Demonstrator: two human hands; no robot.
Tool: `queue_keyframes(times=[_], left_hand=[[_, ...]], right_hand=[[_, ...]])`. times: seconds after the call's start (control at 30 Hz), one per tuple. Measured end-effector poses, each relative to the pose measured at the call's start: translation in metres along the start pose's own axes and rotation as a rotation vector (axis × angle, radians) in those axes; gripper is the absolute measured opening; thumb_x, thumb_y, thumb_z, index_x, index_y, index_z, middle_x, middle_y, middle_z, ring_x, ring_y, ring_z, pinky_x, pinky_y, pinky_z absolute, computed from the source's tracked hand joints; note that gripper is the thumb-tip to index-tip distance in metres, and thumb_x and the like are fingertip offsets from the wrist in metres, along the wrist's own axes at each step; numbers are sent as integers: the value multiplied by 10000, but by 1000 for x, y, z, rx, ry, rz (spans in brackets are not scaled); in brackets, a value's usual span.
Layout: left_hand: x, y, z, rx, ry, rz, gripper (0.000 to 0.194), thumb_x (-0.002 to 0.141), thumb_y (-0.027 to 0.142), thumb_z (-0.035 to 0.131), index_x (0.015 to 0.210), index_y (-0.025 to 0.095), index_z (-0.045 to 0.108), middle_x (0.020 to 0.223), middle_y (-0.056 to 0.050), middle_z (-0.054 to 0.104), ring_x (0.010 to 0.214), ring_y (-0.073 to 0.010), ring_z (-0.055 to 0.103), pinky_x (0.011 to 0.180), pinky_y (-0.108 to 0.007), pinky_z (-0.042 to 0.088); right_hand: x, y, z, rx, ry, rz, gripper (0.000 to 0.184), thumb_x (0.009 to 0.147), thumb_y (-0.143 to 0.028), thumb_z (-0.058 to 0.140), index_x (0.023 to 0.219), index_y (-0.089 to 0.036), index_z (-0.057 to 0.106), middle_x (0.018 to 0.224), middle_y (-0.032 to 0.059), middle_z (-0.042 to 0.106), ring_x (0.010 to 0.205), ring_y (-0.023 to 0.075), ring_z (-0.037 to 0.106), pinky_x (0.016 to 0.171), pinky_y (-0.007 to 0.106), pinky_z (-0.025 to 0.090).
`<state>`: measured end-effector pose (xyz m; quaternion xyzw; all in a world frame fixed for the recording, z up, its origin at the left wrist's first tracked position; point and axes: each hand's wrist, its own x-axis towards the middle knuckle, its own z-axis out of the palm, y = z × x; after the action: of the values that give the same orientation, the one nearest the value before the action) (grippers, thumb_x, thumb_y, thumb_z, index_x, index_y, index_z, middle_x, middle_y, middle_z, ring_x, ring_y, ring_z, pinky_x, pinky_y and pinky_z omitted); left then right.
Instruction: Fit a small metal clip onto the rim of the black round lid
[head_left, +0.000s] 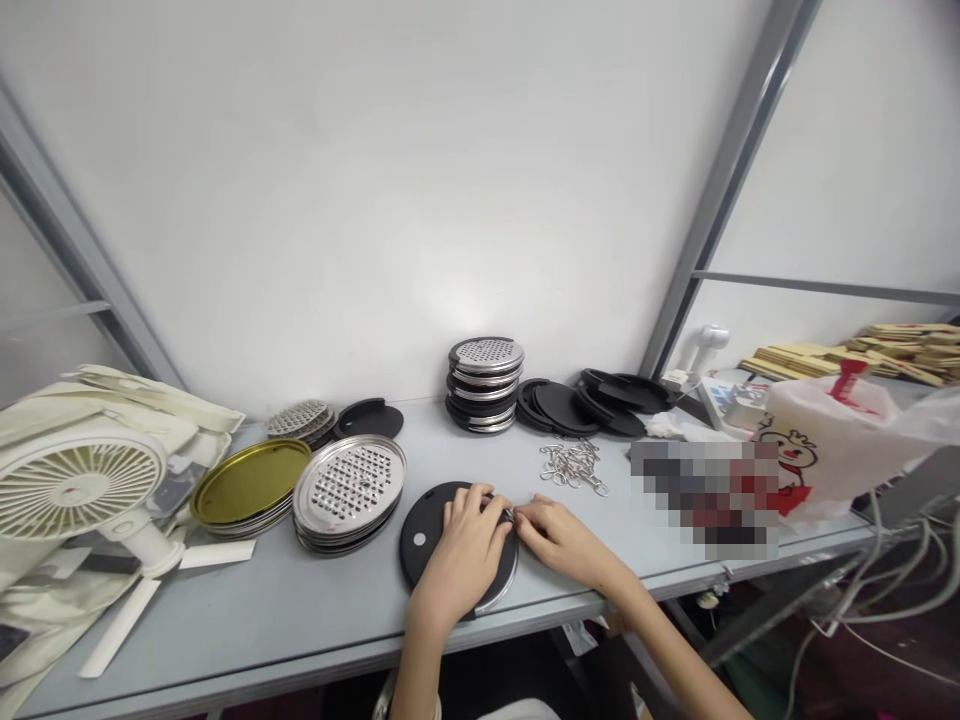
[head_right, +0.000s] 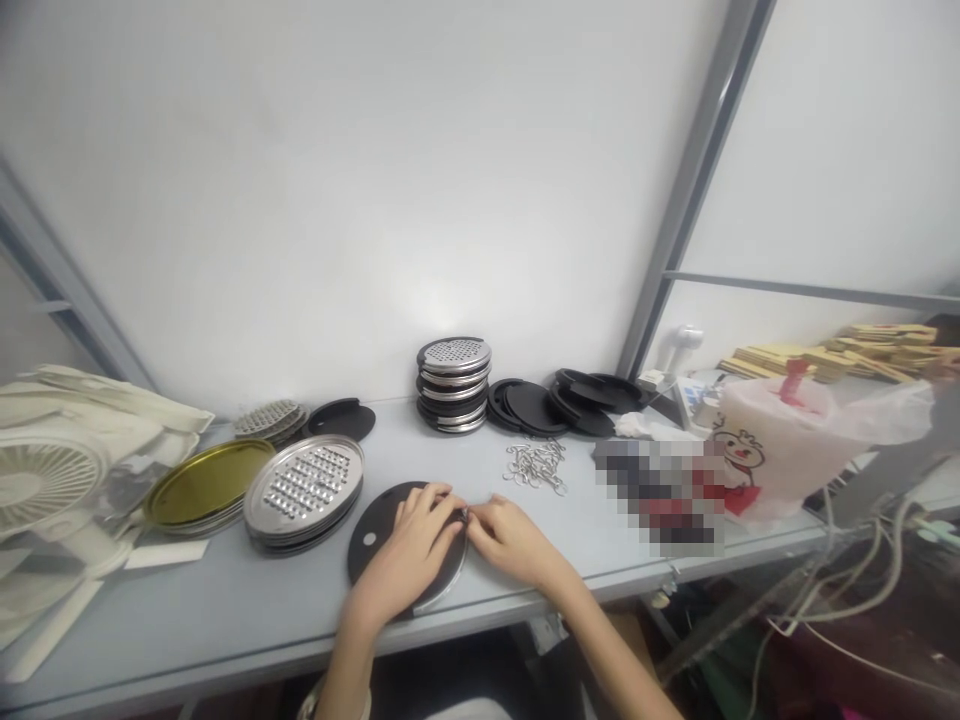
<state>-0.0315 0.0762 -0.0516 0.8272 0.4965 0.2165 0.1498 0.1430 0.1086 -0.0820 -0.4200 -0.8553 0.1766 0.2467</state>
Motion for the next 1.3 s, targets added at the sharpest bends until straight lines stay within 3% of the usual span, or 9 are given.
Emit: queue_keyframes(times=[0.2,0.37,0.67,1.07,1.3], left_hand=[[-1,3,-2,-22,9,-22,247,947,258,313,1140,254,467,1208,-41,470,1103,-196,420,972,-387,324],[1,5,-4,-21,-5,-32,185,941,252,325,1041,232,479,1100,-36,506,1021,-192,448,915,-362,354],[1,2,0,5,18,5,195,944,239,316,1058,254,474,1178,-34,476,1051,-214,438,904,-383,366],[1,3,1,9,18,4,184,943,232,327,1066,240,463,1185,-33,473,1051,-208,425,899,-364,361],[1,3,1,8,7,3,181,945,225,316,1052,234,463,1146,-27,494,1019,-199,428,889,-353,355]], right_hand=[[0,-3,-2,-7,-2,16,331,917,-201,348,595,-193,425,522,-52,454,509,113,382,767,290,387],[1,-1,-1,-25,-3,31,339,914,-208,351,579,-197,406,516,-46,431,537,124,392,702,274,385],[-1,-2,0,2,11,75,275,896,-179,347,623,-202,375,576,-32,466,617,141,452,629,248,349],[-2,-2,1,73,73,102,199,867,-185,394,673,-212,361,595,-49,432,601,134,431,582,236,324],[0,-4,-2,107,95,123,299,954,-255,296,664,-210,354,613,-34,463,595,136,458,582,241,335]])
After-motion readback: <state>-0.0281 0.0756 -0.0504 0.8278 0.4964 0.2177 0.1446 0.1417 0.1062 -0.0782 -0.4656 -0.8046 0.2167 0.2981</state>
